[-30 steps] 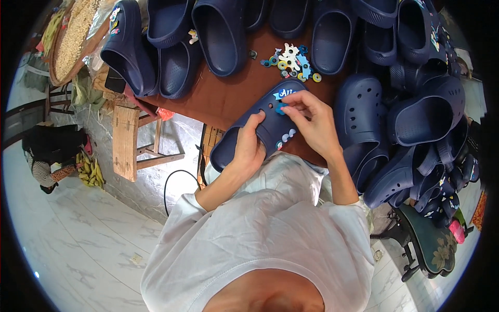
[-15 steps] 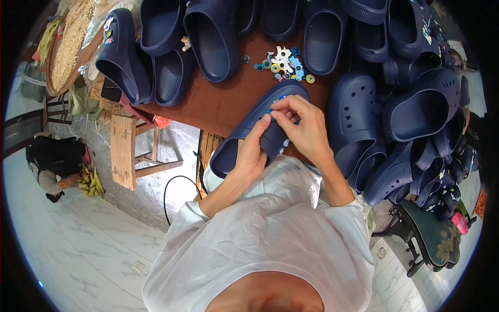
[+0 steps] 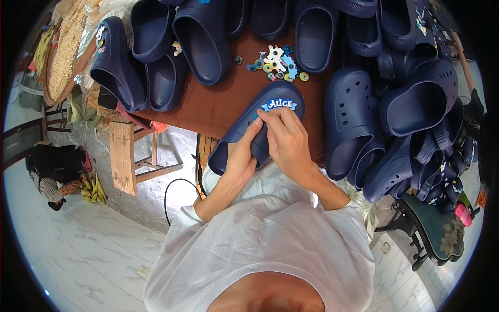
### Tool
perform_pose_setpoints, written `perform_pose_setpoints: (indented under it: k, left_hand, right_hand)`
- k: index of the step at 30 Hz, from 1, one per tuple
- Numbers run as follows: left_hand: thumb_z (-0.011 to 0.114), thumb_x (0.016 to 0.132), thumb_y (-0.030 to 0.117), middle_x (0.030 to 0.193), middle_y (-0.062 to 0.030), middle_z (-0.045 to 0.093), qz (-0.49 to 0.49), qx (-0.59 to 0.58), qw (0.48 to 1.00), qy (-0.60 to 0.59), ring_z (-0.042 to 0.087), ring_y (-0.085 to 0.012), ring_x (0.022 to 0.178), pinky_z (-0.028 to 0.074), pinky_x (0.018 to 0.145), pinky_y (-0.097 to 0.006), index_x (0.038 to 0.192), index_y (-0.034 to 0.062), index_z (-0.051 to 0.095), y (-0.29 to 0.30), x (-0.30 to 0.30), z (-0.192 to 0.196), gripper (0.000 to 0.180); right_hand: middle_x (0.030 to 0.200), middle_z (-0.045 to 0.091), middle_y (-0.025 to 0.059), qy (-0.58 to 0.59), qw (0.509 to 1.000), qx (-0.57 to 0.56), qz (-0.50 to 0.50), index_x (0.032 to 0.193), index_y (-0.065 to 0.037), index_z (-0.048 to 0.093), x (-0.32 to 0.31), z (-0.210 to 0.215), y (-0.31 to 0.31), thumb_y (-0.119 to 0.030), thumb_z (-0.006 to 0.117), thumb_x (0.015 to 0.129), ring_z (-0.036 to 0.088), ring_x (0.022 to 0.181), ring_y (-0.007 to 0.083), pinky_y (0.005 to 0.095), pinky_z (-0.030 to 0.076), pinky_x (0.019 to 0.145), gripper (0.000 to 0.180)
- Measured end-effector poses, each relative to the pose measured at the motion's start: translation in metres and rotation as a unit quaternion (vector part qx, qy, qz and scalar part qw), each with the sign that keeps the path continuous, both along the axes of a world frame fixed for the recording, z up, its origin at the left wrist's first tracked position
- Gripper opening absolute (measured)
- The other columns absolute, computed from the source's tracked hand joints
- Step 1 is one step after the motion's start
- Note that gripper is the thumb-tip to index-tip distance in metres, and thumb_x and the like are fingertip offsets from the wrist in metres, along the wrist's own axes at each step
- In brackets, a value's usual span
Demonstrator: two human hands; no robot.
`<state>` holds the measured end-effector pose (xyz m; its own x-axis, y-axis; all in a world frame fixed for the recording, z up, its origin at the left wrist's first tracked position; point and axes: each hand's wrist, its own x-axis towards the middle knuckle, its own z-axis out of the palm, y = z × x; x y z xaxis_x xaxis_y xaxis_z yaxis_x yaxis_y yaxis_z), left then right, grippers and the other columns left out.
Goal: Attaching decorative charms to navy blue clogs in a workshop setting.
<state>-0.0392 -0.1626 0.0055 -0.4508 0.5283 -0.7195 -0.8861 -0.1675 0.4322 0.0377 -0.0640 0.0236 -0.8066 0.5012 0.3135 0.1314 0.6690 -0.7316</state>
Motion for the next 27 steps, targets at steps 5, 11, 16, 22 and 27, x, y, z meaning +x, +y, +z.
perform_pose_setpoints:
  k: [5, 11, 16, 22, 27]
  left_hand:
    - [0.071, 0.089, 0.013, 0.108, -0.0062, 0.067, 0.005, 0.007, 0.999, 0.049, 0.066, -0.0155, 0.097, 0.055, 0.083, -0.03, 0.114, 0.0031, 0.063, -0.001, 0.003, -0.001, 0.028]
    - [0.069, 0.089, 0.01, 0.103, -0.0051, 0.066, -0.003, 0.016, 0.999, 0.032, 0.065, -0.0134, 0.093, 0.054, 0.079, -0.028, 0.108, 0.0025, 0.064, 0.004, 0.001, 0.001, 0.021]
    - [0.065, 0.089, 0.008, 0.099, -0.0047, 0.067, -0.028, 0.01, 1.0, 0.01, 0.066, -0.0138, 0.088, 0.054, 0.074, -0.027, 0.103, 0.0019, 0.066, 0.006, -0.004, 0.006, 0.015]
    - [0.067, 0.09, 0.014, 0.097, -0.0043, 0.067, -0.017, 0.054, 0.998, 0.039, 0.067, -0.014, 0.084, 0.054, 0.068, -0.028, 0.105, 0.0042, 0.065, 0.01, -0.002, -0.006, 0.019]
    - [0.065, 0.093, 0.018, 0.099, -0.0048, 0.065, 0.05, 0.068, 0.992, 0.094, 0.065, -0.0135, 0.087, 0.054, 0.068, -0.03, 0.109, 0.0035, 0.063, 0.016, 0.003, -0.011, 0.022]
  right_hand:
    - [0.096, 0.059, 0.0133, 0.005, 0.999, -0.036, 0.008, 0.108, 0.0, 0.064, 0.003, 0.003, 0.003, 0.007, 0.06, 0.082, 0.06, 0.09, 0.0315, 0.0401, 0.05, 0.078, 0.028]
    - [0.093, 0.06, 0.0122, -0.024, 0.999, 0.04, 0.009, 0.105, 0.0, 0.065, 0.009, 0.006, 0.007, 0.003, 0.064, 0.082, 0.06, 0.086, 0.0311, 0.0398, 0.05, 0.076, 0.024]
    - [0.091, 0.06, 0.0129, -0.02, 0.999, 0.032, 0.026, 0.103, 0.001, 0.066, 0.0, 0.004, 0.009, 0.005, 0.064, 0.081, 0.061, 0.084, 0.032, 0.0385, 0.05, 0.074, 0.023]
    - [0.093, 0.061, 0.014, -0.048, 0.997, 0.055, 0.037, 0.104, 0.001, 0.066, -0.004, 0.005, 0.009, 0.004, 0.064, 0.082, 0.062, 0.086, 0.0323, 0.0394, 0.05, 0.077, 0.022]
    - [0.092, 0.061, 0.0139, -0.122, 0.992, 0.008, 0.043, 0.108, 0.002, 0.067, -0.011, 0.011, 0.017, 0.002, 0.064, 0.085, 0.064, 0.083, 0.028, 0.0347, 0.051, 0.073, 0.022]
